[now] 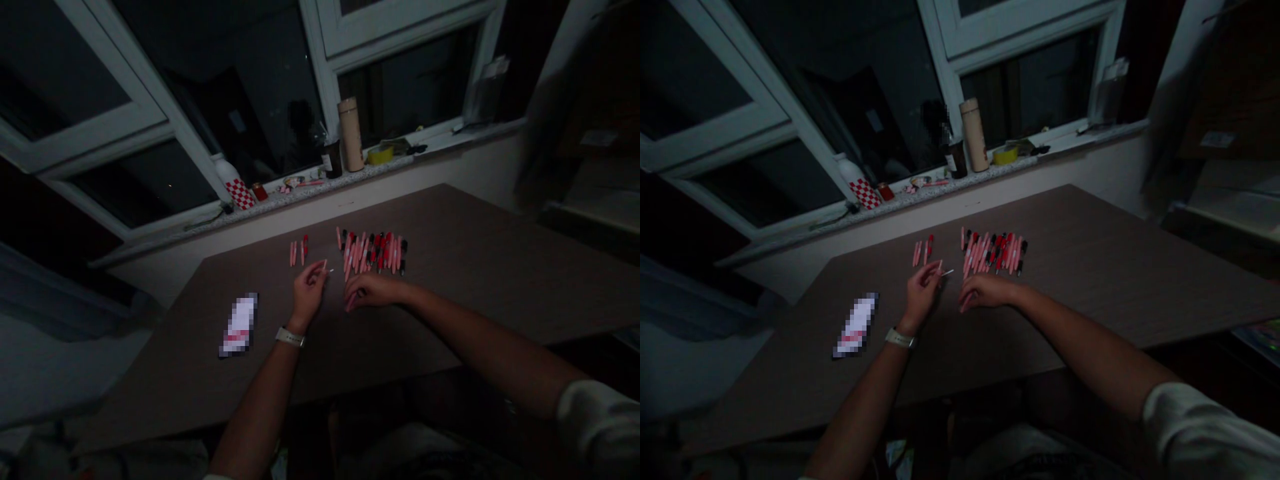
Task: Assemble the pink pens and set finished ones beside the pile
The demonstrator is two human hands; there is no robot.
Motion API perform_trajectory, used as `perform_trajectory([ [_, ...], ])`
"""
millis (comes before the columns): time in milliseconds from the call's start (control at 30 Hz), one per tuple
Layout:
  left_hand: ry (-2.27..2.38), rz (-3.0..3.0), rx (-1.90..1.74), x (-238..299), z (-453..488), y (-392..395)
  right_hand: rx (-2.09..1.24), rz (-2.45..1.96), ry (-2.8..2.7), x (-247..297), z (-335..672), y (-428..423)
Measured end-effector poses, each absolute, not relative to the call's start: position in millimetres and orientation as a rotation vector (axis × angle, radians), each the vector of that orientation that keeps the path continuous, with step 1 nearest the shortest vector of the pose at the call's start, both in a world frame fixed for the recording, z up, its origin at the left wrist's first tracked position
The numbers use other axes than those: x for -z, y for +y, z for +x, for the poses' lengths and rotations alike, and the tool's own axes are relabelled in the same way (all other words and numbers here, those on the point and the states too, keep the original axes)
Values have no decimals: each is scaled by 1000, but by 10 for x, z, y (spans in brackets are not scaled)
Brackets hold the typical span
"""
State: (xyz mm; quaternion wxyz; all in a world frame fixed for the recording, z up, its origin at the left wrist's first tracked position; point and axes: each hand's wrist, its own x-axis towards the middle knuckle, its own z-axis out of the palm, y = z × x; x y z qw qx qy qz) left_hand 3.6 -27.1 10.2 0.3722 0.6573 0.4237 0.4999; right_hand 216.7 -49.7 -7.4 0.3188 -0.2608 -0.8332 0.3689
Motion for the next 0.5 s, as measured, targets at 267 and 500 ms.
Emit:
perform_trajectory([
  [267, 1103, 1443, -1273, -206, 17, -203, -755, -830, -2256, 75, 2107, -500],
  [500, 1120, 1620, -1201, -132, -42, -289, -615, -958, -2173, 61, 2044, -531],
])
